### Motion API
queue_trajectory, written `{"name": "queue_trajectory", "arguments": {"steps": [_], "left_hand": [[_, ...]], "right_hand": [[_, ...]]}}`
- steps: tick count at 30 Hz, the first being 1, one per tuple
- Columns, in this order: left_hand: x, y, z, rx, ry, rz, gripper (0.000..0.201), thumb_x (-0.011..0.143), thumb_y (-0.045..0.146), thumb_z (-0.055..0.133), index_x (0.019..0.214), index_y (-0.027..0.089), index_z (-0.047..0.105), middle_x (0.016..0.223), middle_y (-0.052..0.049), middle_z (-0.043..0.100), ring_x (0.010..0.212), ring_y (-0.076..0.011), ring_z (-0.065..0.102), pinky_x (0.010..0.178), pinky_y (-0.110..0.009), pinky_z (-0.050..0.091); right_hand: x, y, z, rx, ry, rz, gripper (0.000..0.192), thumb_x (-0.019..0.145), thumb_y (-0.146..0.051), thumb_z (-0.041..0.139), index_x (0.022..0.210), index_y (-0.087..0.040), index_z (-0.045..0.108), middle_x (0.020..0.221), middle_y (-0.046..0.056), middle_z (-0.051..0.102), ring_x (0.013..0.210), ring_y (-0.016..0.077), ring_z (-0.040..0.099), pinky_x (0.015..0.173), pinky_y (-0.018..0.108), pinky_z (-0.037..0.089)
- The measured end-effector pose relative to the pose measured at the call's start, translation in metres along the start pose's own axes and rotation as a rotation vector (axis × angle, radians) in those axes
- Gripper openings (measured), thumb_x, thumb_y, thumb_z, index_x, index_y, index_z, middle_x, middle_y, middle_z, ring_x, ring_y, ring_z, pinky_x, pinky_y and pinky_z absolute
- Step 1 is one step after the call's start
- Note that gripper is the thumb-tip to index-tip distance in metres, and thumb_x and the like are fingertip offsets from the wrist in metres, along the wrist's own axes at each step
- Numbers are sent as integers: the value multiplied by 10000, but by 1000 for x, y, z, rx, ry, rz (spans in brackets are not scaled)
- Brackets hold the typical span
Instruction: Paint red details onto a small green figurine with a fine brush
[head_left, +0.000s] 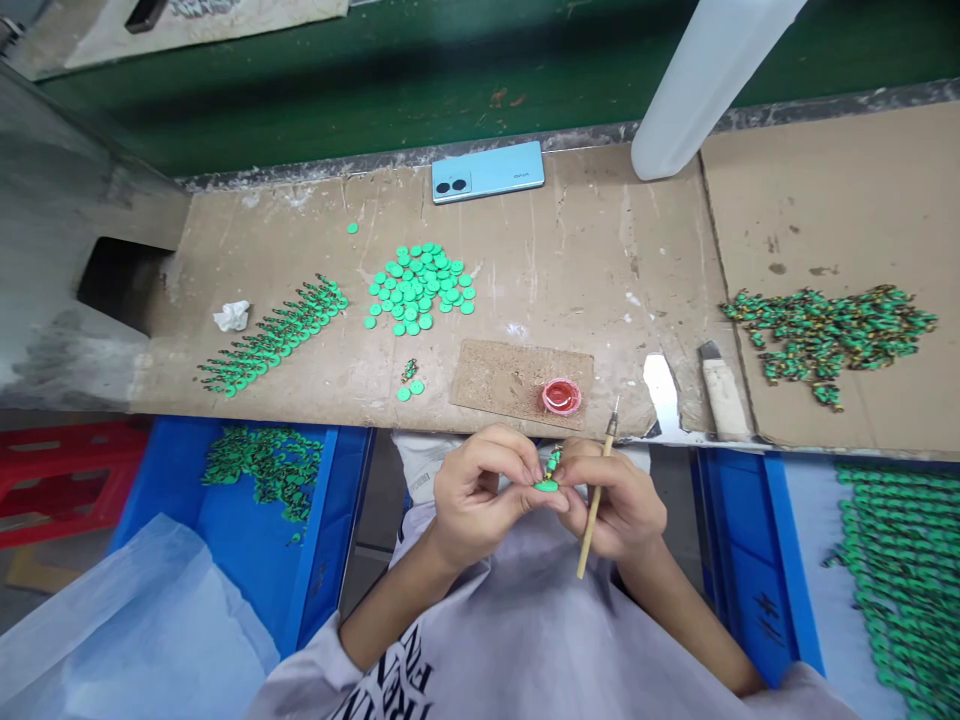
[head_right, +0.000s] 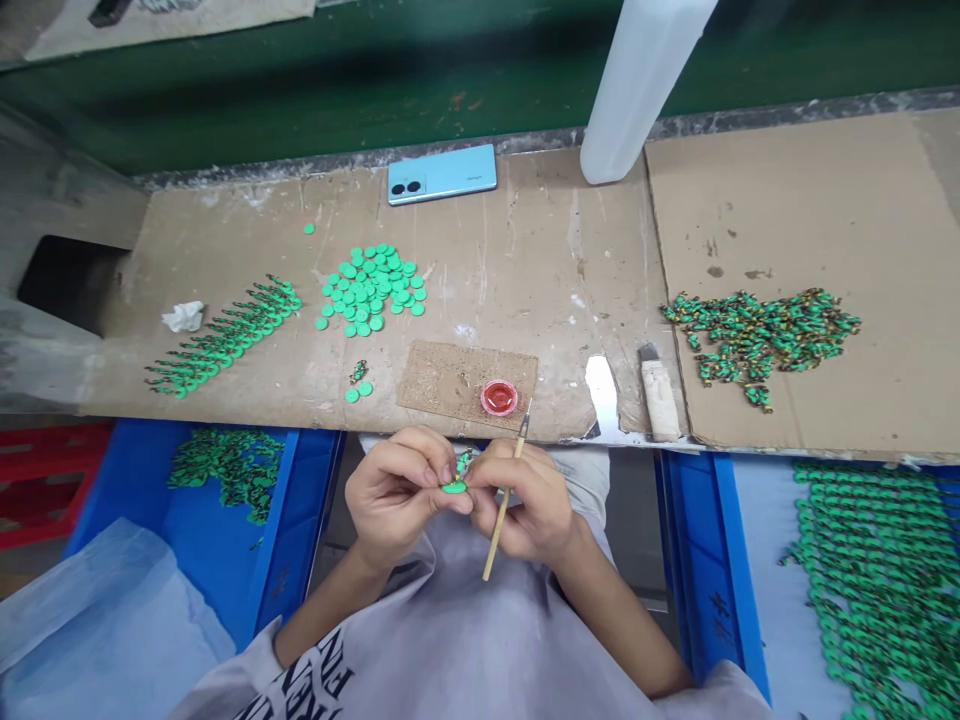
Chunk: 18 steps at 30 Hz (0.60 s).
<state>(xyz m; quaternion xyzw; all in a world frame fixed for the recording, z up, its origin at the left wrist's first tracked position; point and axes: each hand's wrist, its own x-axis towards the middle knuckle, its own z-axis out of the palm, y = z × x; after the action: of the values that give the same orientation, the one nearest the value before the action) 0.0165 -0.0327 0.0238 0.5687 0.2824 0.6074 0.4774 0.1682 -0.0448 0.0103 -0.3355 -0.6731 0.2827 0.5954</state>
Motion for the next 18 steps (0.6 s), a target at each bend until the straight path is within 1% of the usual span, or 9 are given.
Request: {"name": "queue_trajectory", "arguments": {"steps": [7, 11, 18], "left_hand": [[1, -1, 1, 0, 12, 12, 314, 758, 150, 927, 863, 191, 634, 786, 25, 690, 712, -112, 678, 677, -223, 582], [1, -1, 1, 3, 13, 5, 316, 760, 148, 925, 860, 191, 629, 784, 27, 682, 712, -114, 681, 676, -224, 587], [1, -4, 1, 5, 4, 23, 330, 767, 126, 918, 891, 195, 620, 810, 27, 660, 721, -107, 676, 685, -218, 599]], "right_hand": [[0, 0, -1, -15, -9, 9, 210, 880, -77, 640, 1016, -238, 627, 733, 4, 714, 586, 165, 684, 543, 265, 566], [-1, 1, -2, -23, -12, 10, 218, 878, -76, 640, 1024, -238, 630, 729, 8, 703, 583, 170, 671, 537, 278, 566], [0, 2, -1, -3, -20, 8, 222, 876, -68, 646, 1030, -228, 634, 746, 16, 706, 607, 177, 690, 540, 279, 570]]}}
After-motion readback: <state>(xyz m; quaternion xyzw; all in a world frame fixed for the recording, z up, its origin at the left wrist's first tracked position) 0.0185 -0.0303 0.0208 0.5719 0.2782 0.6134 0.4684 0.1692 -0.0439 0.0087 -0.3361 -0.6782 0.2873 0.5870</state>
